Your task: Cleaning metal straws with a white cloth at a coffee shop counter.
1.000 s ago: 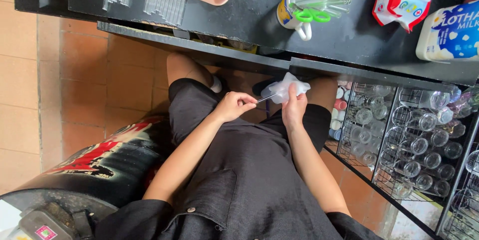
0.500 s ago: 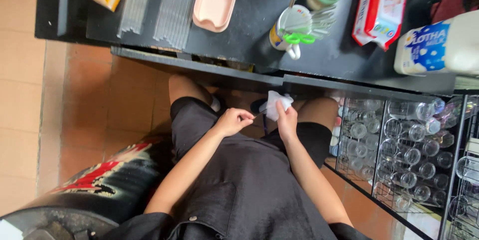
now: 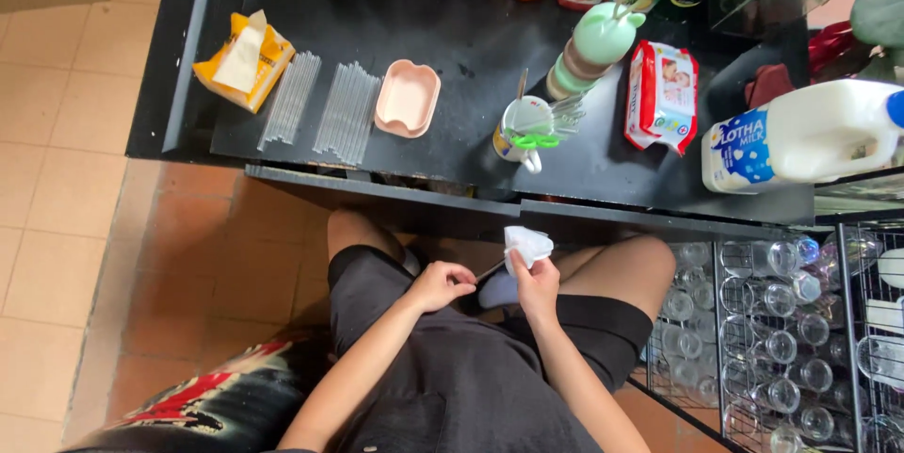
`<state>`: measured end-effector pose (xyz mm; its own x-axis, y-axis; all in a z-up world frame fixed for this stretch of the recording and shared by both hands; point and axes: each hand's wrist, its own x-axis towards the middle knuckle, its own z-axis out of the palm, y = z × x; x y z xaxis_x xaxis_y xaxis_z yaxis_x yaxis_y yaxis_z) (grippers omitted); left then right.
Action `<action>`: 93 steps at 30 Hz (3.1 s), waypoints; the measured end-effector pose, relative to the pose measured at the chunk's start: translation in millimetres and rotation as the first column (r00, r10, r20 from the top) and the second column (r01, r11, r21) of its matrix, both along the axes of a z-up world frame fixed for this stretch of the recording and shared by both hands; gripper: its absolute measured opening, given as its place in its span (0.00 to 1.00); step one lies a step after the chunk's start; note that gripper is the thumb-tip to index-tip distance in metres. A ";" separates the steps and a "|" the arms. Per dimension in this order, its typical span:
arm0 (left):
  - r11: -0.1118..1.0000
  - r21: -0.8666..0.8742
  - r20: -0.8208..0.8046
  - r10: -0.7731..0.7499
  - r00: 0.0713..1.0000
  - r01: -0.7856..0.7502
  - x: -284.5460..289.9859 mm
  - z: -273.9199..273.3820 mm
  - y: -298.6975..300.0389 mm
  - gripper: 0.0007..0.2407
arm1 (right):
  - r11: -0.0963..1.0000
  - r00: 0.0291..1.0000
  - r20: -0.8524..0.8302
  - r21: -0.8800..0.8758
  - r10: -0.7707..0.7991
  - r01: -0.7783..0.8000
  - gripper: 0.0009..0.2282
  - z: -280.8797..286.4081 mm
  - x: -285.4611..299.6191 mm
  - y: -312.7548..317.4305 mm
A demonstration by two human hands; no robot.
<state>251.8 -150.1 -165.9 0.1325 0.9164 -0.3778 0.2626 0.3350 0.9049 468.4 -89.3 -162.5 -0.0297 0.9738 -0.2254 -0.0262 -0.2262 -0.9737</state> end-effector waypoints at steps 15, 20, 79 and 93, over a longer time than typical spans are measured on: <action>0.999 0.014 -0.077 -0.040 0.996 0.041 -0.3 -3.3 -5.8 0.07 | 0.958 0.953 0.106 0.015 0.283 -0.286 0.12 -2.3 -3.1 9.6; 0.999 -0.037 -0.090 -0.013 0.996 0.009 1.2 15.5 -3.4 0.08 | 0.932 0.917 0.216 -0.220 0.335 -0.289 0.11 3.5 -4.2 5.6; 0.997 -0.066 -0.118 -0.047 0.992 0.039 -1.6 23.3 4.8 0.09 | 0.994 1.000 0.026 -0.111 0.012 -0.009 0.09 -52.7 11.5 13.0; 0.998 -0.059 -0.074 -0.041 0.996 0.036 2.5 20.5 7.3 0.09 | 0.954 0.965 -0.075 -0.153 0.250 -0.259 0.09 -58.1 7.7 9.9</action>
<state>254.3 -142.7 -145.4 0.1367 0.8874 -0.4403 0.3428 0.3747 0.8615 476.2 -79.3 -220.6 -0.2880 0.8839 -0.3684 0.0001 -0.3847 -0.9231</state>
